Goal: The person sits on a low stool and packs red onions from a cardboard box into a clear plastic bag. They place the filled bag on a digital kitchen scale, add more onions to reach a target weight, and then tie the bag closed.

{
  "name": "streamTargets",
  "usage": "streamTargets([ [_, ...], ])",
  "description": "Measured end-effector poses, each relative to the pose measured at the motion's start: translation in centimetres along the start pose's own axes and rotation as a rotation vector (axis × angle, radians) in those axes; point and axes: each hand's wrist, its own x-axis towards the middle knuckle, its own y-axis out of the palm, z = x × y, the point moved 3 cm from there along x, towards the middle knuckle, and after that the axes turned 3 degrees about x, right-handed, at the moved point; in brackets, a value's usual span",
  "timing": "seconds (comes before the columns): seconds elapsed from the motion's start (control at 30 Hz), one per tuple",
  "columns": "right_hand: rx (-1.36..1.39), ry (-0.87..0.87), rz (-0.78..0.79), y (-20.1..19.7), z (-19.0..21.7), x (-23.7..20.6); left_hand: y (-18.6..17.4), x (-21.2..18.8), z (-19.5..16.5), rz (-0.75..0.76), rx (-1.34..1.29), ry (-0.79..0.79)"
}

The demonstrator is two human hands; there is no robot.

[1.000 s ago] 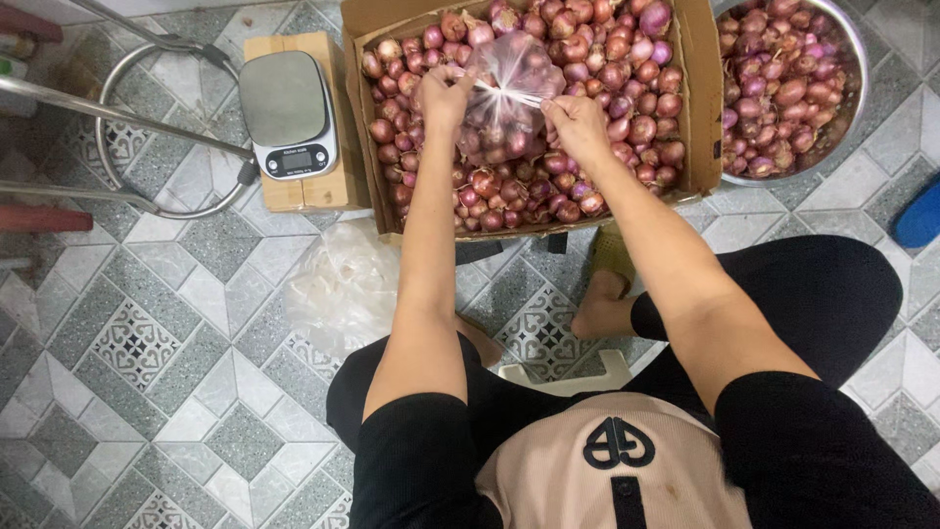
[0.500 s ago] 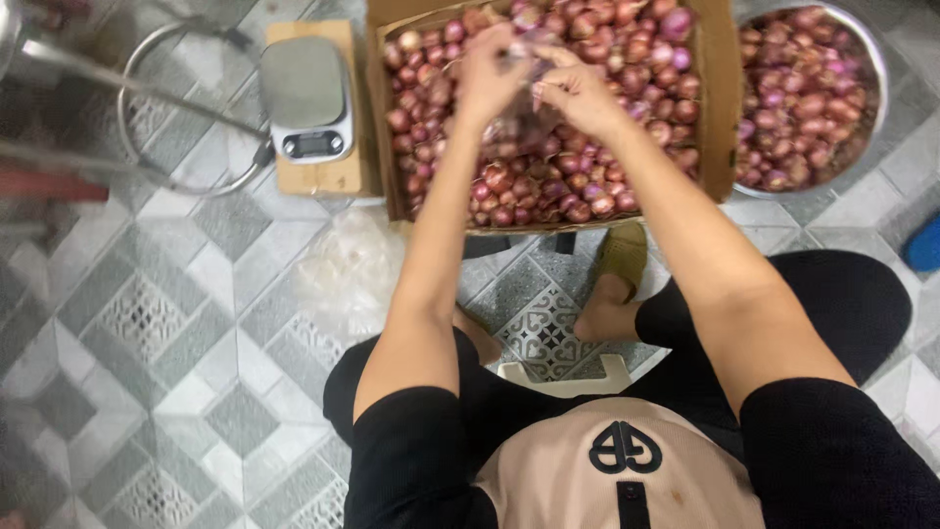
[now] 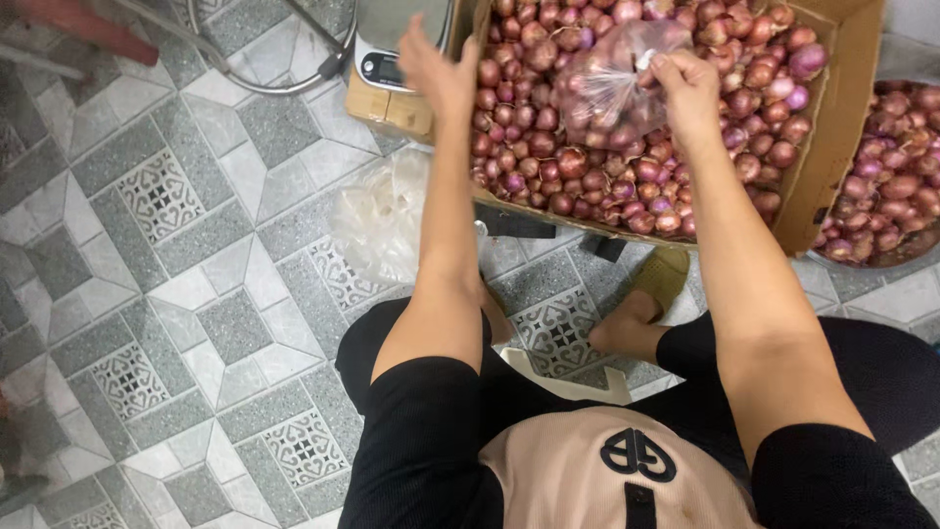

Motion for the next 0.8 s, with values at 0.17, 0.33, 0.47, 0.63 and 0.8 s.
streamTargets([
  [0.17, -0.071, -0.11, -0.004, 0.5, -1.0, 0.4, -3.8, 1.8, 7.3, 0.36, 0.324, -0.364],
  [0.33, 0.226, -0.074, -0.112, 2.1, -1.5, 2.3, -3.8, 2.3, 10.6, 0.505, 0.321, -0.401],
  [0.47, 0.286, 0.041, -0.17, 3.4, -1.4, 4.2, -3.0, 4.3, 14.4, 0.355, 0.162, -0.508],
  [0.63, 0.144, -0.037, -0.089, 4.8, -0.7, 5.6, -2.0, 4.6, 16.9, 0.385, 0.11, -0.463],
  [0.8, 0.372, 0.095, -0.223, 5.0, -0.5, 4.9, -1.8, 4.5, 17.7, 0.375, 0.132, -0.428],
])
